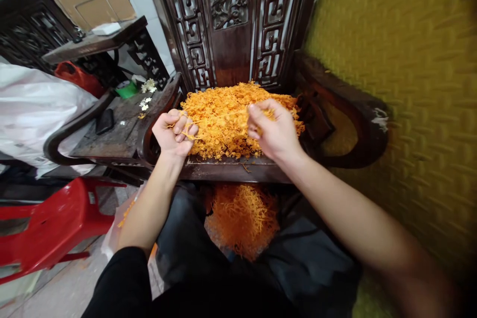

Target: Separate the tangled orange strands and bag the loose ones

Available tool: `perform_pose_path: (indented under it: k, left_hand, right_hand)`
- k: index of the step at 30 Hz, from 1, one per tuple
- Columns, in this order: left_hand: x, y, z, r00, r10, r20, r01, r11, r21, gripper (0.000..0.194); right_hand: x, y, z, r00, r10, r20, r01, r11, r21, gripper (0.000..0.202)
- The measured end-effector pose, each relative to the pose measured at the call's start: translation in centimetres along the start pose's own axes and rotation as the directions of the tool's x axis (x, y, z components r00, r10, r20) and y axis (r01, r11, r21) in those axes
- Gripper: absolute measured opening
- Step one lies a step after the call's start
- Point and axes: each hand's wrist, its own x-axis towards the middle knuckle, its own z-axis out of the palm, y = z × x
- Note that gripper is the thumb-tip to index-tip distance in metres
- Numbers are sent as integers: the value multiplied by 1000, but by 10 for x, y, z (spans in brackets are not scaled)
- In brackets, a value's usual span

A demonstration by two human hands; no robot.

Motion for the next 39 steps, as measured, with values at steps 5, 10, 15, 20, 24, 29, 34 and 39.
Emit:
perform_pose_path:
  k: [5,10,15,20,24,29,34,39]
  left_hand:
    - [1,0,0,1000,-26,3,26,1000,13,40]
    - [4,17,-19,992,127,-7,-127,991,-52,44]
    - [3,16,-20,994,88,71,-94,992,83,42]
    - [-13,-4,-7,940,166,298,-250,930,271,46]
    - [-30,-18,-2,766,29,642,-494,666,559,51]
    - [-32,-25,-6,585,-117,802,-757,277,592,41]
    - [-28,-25,-10,655,-45,754,-735,194,650,39]
    - [-27,-28,-7,725,30,689,-688,99,719,38]
  right_hand:
    - [21,0,-14,984,54,-169,-35,993,114,48]
    - [48,1,-62,928,97,-359,-1,966,260,35]
    - [27,-9,-49,923,370,110,-385,894,228,33]
    - [-3,-10,-6,676,495,546,-643,759,108,38]
    - [-7,0,7,650,536,538,-705,690,164,42]
    - [1,3,0,730,518,446,-667,681,301,42]
    - [6,-4,-15,770,487,413,-620,724,303,37]
    - [1,-4,-18,780,416,467,-587,744,319,33]
